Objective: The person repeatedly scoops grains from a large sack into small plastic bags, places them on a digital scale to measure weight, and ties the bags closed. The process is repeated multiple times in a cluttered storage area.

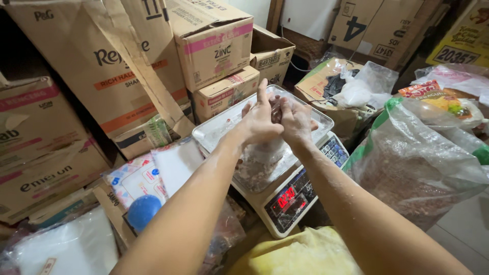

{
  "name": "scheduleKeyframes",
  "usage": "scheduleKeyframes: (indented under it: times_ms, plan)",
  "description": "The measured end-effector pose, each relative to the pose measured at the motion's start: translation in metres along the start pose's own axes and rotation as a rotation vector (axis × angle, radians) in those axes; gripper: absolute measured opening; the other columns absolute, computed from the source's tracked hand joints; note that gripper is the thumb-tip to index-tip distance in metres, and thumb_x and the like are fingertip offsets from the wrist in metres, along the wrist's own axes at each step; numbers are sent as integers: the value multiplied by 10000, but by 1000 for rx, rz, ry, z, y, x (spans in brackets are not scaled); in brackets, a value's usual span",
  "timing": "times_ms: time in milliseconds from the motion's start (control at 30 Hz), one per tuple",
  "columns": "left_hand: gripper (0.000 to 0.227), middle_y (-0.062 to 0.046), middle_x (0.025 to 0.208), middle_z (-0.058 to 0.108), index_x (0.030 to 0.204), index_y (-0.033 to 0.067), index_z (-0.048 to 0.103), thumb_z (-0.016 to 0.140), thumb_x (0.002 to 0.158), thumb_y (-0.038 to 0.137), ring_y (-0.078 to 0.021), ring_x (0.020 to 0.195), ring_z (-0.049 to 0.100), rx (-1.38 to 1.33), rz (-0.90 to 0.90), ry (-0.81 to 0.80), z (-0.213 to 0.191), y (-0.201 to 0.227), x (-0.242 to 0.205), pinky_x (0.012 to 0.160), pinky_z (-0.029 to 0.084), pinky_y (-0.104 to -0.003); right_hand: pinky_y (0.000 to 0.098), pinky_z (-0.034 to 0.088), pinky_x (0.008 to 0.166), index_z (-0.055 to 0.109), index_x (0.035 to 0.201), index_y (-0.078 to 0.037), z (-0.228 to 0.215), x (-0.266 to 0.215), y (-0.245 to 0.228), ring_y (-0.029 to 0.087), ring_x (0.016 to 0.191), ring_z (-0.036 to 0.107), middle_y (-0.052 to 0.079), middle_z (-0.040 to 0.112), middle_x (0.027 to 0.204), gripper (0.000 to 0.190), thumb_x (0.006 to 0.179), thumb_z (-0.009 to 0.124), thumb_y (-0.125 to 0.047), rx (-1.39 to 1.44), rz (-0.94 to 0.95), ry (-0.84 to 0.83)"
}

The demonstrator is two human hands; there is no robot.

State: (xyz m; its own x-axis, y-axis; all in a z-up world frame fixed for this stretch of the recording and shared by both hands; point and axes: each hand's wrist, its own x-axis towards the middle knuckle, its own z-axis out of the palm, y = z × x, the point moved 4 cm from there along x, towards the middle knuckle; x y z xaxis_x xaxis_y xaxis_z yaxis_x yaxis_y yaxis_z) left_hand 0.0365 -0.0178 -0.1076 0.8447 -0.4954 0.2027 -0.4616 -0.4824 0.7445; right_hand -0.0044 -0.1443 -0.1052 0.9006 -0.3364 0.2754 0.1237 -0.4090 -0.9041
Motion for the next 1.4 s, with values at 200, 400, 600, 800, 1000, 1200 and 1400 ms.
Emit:
scheduleKeyframes:
  times_ms: [200, 400, 600, 800, 1000, 1200, 1400]
  plan:
    - [1506, -90, 1403, 615, 1546, 95, -295, 852, 620, 404, -258, 1300, 586, 172, -245, -41, -11, 40, -7, 1243, -5, -583, 284, 495, 616, 713, 960, -56, -8, 2, -28, 114, 638, 577, 18, 687, 775, 365, 1091, 451, -274, 354, -10, 26]
    - [803, -33, 1112, 759, 1318, 212, 466, 883, 635, 267, -264, 1153, 696, -9, 185, 659, -32, 73, -38, 1131, 58, -689, 267, 486, 645, 602, 829, -75, -12, 21, -70, 97, 663, 564, 2, 639, 756, 357, 1097, 428, -233, 536, -152, 17]
    - [720, -60, 988, 743, 1225, 226, 545, 923, 618, 312, -316, 1006, 710, 122, 321, 655, -46, 78, -26, 1126, 162, -678, 274, 438, 657, 559, 773, -92, -20, 27, -84, 119, 662, 484, -18, 538, 705, 370, 1095, 436, -230, 544, -89, 135]
    - [674, -53, 1064, 748, 1184, 225, 555, 918, 621, 306, -318, 1071, 699, 117, 457, 680, -50, 70, -27, 1066, 174, -705, 299, 460, 665, 579, 765, -113, -19, 10, -93, 120, 701, 522, 0, 555, 752, 317, 1034, 470, -239, 586, 155, 107]
    - [537, 22, 1036, 761, 1166, 253, 601, 877, 707, 298, -235, 1099, 723, 199, 560, 579, -56, 67, -15, 1077, 205, -656, 357, 380, 630, 607, 757, -86, -28, -35, -116, 144, 683, 452, 31, 534, 740, 324, 1005, 491, -261, 432, 240, 227]
    - [561, 24, 1053, 735, 1098, 240, 645, 915, 614, 327, -188, 1107, 698, 125, 666, 572, -45, 79, -23, 1042, 252, -564, 325, 361, 645, 554, 751, -86, -50, -87, -137, 140, 677, 407, 7, 497, 726, 319, 1027, 456, -212, 479, 164, 232]
    - [603, 16, 1103, 730, 1069, 201, 667, 943, 538, 271, -172, 1131, 674, 30, 750, 516, -31, 102, -23, 1001, 254, -511, 292, 383, 690, 464, 700, -102, -79, -133, -159, 144, 685, 428, 22, 484, 705, 359, 1050, 451, -183, 550, 40, 239]
